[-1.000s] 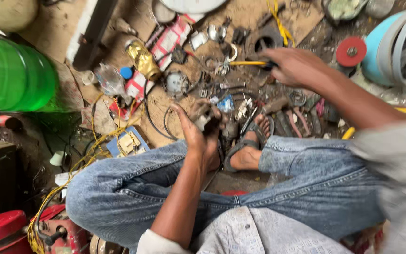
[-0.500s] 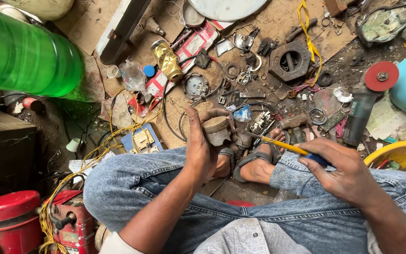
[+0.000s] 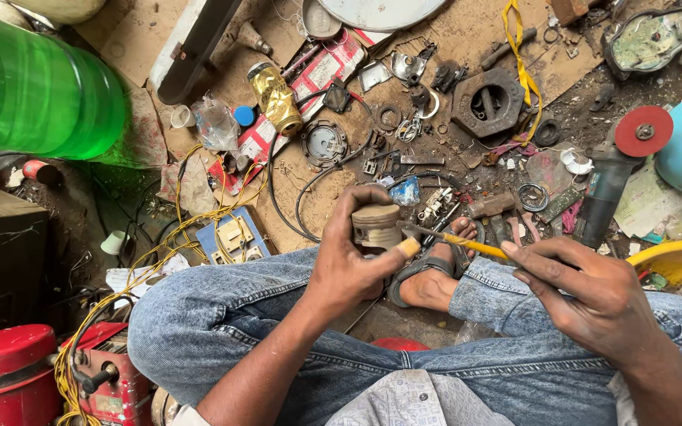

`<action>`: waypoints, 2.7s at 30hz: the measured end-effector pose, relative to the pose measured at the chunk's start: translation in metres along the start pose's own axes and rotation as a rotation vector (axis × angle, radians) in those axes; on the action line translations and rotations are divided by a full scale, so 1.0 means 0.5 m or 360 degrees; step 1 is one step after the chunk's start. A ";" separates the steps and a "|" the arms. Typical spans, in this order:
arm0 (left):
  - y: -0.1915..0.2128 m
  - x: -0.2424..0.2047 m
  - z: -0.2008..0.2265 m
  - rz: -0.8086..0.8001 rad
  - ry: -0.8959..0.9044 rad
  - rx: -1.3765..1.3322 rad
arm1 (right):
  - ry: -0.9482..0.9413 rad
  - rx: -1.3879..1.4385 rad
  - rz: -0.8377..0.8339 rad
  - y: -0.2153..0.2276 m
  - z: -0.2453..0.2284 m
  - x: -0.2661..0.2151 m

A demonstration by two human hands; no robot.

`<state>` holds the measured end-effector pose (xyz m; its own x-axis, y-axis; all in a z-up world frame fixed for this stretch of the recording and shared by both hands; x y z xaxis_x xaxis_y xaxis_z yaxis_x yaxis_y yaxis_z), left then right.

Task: The person sits on the floor and uses a screwdriver and hammer to remove piston rings from a metal piston. They scrape the piston surface and tap the rings to loosen them, then place the piston on a metal block and strike it with a hammer.

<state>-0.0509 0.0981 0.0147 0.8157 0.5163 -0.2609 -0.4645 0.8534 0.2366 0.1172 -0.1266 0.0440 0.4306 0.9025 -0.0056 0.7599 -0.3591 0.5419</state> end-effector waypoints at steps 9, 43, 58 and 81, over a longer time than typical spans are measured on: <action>0.009 -0.009 0.024 0.0024 -0.0074 0.0324 | 0.0055 0.0062 -0.0008 -0.001 -0.002 -0.007; -0.044 -0.003 -0.026 -0.0285 0.0425 -0.1874 | -0.0078 0.0084 -0.0012 -0.006 0.020 -0.018; -0.036 -0.013 -0.054 -0.0096 -0.0146 -0.1756 | 0.0088 0.0285 -0.0248 -0.025 0.036 -0.028; -0.043 -0.012 -0.079 0.0373 0.0251 -0.1436 | 0.0087 -0.0100 -0.0399 -0.046 0.020 -0.024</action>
<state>-0.0593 0.0795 -0.0259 0.6422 0.6291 -0.4379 -0.7560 0.4256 -0.4973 0.0993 -0.1317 0.0229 0.2042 0.9736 -0.1019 0.8071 -0.1085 0.5804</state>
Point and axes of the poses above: each hand's wrist, its own x-axis towards the middle knuckle, its own y-axis out of the back of the hand, z = x × y, the point moved 3 cm from there along x, towards the middle knuckle, and after that the axes turned 11 degrees about x, right-handed, at the moved point
